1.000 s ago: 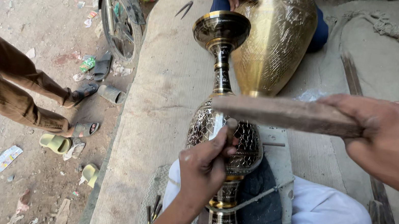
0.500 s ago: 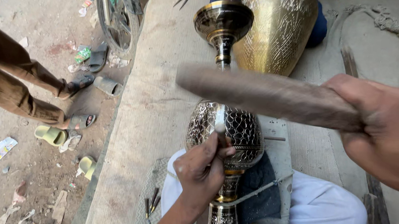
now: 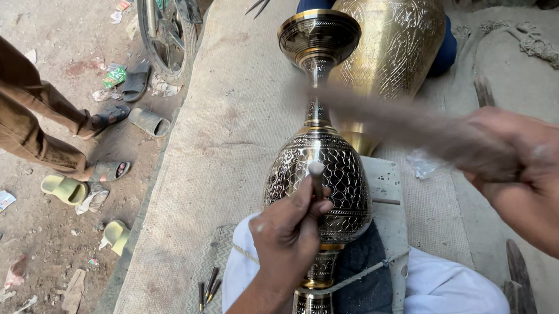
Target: The person uses a chisel and wooden mallet to engrave intricate patterns on a brass vase. They hold the chisel against the vase surface and strike it repeatedly with the mallet to create detailed designs.
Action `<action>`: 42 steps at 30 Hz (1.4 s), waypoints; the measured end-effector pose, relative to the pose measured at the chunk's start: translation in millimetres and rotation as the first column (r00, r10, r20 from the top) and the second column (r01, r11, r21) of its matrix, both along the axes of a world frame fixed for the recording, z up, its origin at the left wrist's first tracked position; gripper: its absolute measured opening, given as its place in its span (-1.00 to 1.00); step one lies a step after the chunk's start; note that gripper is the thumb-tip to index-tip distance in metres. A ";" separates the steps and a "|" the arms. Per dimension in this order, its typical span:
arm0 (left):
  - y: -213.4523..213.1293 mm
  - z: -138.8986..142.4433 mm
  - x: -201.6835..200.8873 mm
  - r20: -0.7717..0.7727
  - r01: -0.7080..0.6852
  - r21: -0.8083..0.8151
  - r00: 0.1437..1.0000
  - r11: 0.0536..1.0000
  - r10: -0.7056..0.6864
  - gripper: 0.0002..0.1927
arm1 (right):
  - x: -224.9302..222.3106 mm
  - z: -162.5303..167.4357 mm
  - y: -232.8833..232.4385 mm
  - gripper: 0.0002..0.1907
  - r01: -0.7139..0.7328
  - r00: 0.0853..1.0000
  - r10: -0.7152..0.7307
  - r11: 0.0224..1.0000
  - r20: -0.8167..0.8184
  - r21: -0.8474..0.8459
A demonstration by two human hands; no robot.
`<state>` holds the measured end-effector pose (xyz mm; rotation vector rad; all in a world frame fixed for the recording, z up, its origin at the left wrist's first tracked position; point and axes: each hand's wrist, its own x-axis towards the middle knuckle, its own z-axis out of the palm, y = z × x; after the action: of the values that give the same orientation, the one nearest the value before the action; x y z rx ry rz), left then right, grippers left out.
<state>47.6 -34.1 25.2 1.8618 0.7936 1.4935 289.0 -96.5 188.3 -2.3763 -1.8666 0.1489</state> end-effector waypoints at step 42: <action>-7.1 -2.1 -0.9 0.146 -0.069 -0.066 0.986 0.995 0.078 -0.45 | -21.7 29.3 21.5 -0.58 -0.361 0.929 0.335 0.911 0.155 0.201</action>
<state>46.6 -41.2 23.1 1.6715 0.8355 1.6145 267.4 -75.0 217.6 -1.9245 -2.2153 -0.1699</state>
